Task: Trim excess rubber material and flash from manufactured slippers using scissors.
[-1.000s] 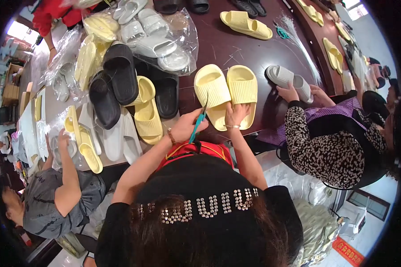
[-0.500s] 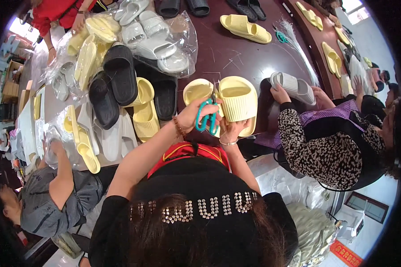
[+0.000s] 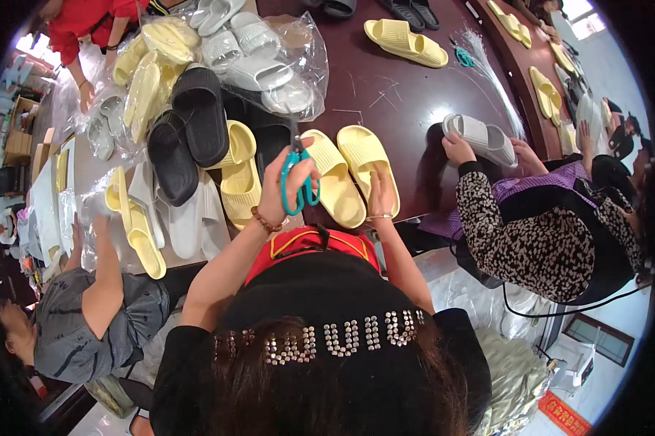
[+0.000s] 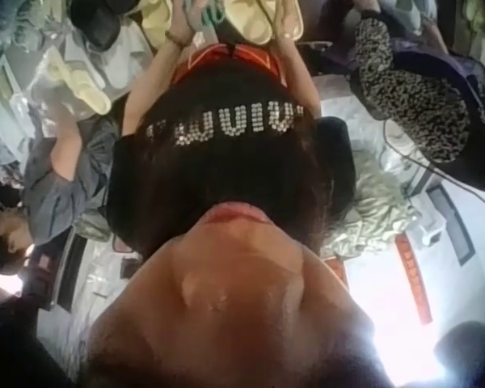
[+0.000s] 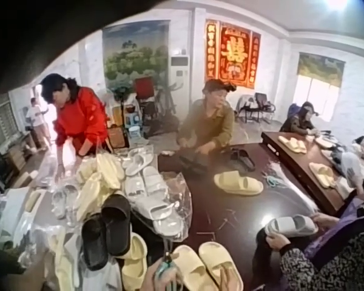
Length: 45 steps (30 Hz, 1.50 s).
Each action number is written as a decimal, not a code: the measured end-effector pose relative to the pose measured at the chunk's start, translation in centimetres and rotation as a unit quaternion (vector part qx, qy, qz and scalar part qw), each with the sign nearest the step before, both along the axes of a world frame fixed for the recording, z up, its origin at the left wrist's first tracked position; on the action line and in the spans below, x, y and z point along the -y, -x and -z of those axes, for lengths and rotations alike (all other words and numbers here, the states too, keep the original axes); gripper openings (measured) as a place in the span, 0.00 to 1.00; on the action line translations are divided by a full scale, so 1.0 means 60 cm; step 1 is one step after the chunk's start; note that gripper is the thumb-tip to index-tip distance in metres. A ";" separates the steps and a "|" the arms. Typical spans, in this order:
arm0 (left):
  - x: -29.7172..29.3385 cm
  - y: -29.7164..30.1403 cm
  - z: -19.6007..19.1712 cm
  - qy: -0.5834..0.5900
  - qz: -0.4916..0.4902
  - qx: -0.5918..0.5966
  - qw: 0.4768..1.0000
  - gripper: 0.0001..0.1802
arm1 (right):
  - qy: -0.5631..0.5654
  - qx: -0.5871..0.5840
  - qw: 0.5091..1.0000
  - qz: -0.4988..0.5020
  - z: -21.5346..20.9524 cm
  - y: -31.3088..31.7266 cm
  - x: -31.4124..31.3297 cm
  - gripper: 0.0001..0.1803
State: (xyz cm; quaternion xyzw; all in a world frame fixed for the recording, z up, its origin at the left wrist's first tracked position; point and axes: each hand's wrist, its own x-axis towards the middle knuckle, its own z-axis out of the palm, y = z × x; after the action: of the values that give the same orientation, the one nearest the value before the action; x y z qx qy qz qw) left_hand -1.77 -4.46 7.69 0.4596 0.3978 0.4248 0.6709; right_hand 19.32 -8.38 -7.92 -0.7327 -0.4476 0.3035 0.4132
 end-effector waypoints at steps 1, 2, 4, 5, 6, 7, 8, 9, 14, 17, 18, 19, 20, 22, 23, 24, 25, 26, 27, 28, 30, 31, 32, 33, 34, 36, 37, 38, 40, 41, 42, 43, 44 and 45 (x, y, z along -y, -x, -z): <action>0.000 0.011 0.008 0.022 -0.008 0.018 1.000 0.23 | -0.031 -0.150 0.987 0.037 -0.005 0.002 -0.001 0.17; 0.001 0.019 0.017 0.044 -0.016 0.035 0.998 0.23 | -0.062 -0.297 0.950 0.073 -0.012 0.004 0.000 0.18; 0.010 0.034 0.044 0.049 -0.013 0.021 0.998 0.23 | -0.045 -0.402 0.909 0.099 -0.053 0.008 0.002 0.16; 0.017 0.040 0.059 0.053 -0.012 0.004 0.999 0.23 | -0.027 -0.503 0.855 0.122 -0.085 0.013 0.002 0.16; 0.023 0.042 0.070 0.058 -0.008 -0.012 0.998 0.23 | -0.009 -0.596 0.790 0.147 -0.100 0.015 0.006 0.15; 0.031 0.040 0.080 0.058 -0.008 -0.012 0.998 0.23 | -0.009 -0.596 0.789 0.148 -0.099 0.017 0.010 0.15; 0.039 0.034 0.090 0.003 0.006 -0.059 0.998 0.22 | -0.018 -0.605 0.793 0.067 -0.097 0.020 0.015 0.14; 0.046 0.026 0.096 -0.052 0.022 -0.105 0.993 0.22 | -0.027 -0.609 0.792 -0.013 -0.096 0.023 0.020 0.13; 0.073 0.013 0.098 -0.007 -0.016 0.087 0.996 0.20 | 0.122 -0.453 0.803 -0.369 -0.110 0.108 0.030 0.05; 0.057 0.034 0.092 0.022 -0.078 0.068 0.994 0.18 | 0.068 -0.272 0.891 -0.358 -0.132 0.126 0.024 0.04; 0.051 0.045 0.091 0.037 -0.109 0.058 0.992 0.18 | 0.040 -0.176 0.921 -0.346 -0.135 0.126 0.023 0.04; 0.046 0.062 0.089 0.037 -0.111 0.058 0.991 0.18 | 0.001 -0.097 0.960 -0.261 -0.125 0.111 0.015 0.05; 0.042 0.083 0.088 0.024 -0.133 0.006 0.991 0.18 | -0.038 -0.018 0.984 -0.172 -0.115 0.082 0.003 0.05; 0.040 0.110 0.091 0.013 -0.156 -0.047 0.987 0.18 | -0.022 0.118 0.988 -0.094 -0.125 0.022 -0.015 0.10; 0.041 0.117 0.096 0.019 -0.169 -0.062 0.984 0.19 | 0.018 0.185 0.981 -0.054 -0.130 -0.006 -0.016 0.13; 0.040 0.121 0.102 0.025 -0.179 -0.076 0.981 0.19 | 0.021 0.188 0.981 -0.049 -0.121 -0.033 -0.008 0.13; 0.041 0.120 0.108 0.031 -0.190 -0.090 0.977 0.19 | 0.077 0.252 0.963 -0.060 -0.097 -0.059 0.001 0.15; 0.041 0.115 0.119 0.031 -0.183 -0.089 0.979 0.19 | 0.133 0.312 0.938 -0.069 -0.074 -0.077 0.008 0.17; 0.045 0.113 0.133 0.024 -0.171 -0.098 0.980 0.19 | 0.133 0.313 0.938 -0.068 -0.059 -0.082 0.016 0.17; 0.049 0.112 0.144 0.017 -0.159 -0.107 0.981 0.18 | 0.146 0.315 0.935 -0.079 -0.045 -0.085 0.030 0.18; 0.054 0.107 0.151 0.009 -0.147 -0.116 0.982 0.18 | 0.172 0.319 0.927 -0.101 -0.023 -0.089 0.056 0.21; 0.058 0.100 0.149 0.023 -0.137 -0.095 0.986 0.19 | 0.171 0.318 0.927 -0.101 -0.014 -0.093 0.062 0.21; 0.061 0.092 0.147 0.037 -0.126 -0.075 0.989 0.19 | 0.163 0.314 0.930 -0.101 -0.005 -0.099 0.068 0.19; 0.064 0.086 0.144 0.050 -0.115 -0.054 0.991 0.19 | 0.155 0.310 0.933 -0.101 0.003 -0.104 0.074 0.18; 0.065 0.082 0.144 0.050 -0.114 -0.055 0.991 0.19 | 0.147 0.306 0.935 -0.100 -0.001 -0.102 0.077 0.17; 0.068 0.079 0.147 0.054 -0.087 -0.062 0.993 0.19 | 0.149 0.271 0.942 -0.129 -0.033 -0.096 0.080 0.15; 0.070 0.076 0.143 0.056 -0.078 -0.066 0.993 0.19 | 0.150 0.236 0.946 -0.161 -0.066 -0.089 0.077 0.13; 0.072 0.072 0.138 0.055 -0.082 -0.069 0.993 0.19 | 0.151 0.200 0.948 -0.195 -0.097 -0.080 0.073 0.12; 0.069 0.045 0.100 0.092 -0.040 0.017 0.995 0.19 | 0.047 0.056 0.950 -0.303 -0.164 -0.020 0.066 0.11; 0.067 0.039 0.089 0.111 -0.018 0.060 0.992 0.20 | 0.068 0.073 0.928 -0.360 -0.182 0.016 0.058 0.12; 0.066 0.041 0.084 0.112 -0.019 0.058 0.992 0.20 | 0.088 0.088 0.900 -0.417 -0.190 0.055 0.048 0.13; 0.065 0.048 0.079 0.053 -0.009 -0.003 0.999 0.19 | 0.102 0.077 0.881 -0.455 -0.192 0.100 0.040 0.14; 0.064 0.047 0.077 -0.004 0.003 -0.059 0.998 0.19 | 0.120 0.068 0.861 -0.490 -0.193 0.133 0.034 0.15; 0.063 0.047 0.075 -0.061 0.015 -0.116 0.991 0.19 | 0.091 0.086 0.850 -0.512 -0.169 0.159 0.025 0.17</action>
State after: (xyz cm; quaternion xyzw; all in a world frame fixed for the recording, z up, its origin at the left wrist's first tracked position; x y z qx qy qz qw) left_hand -4.59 -8.27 3.22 0.5514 0.4394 0.3820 0.5975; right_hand 9.78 -9.88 2.24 -0.4569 -0.7634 0.4475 0.0904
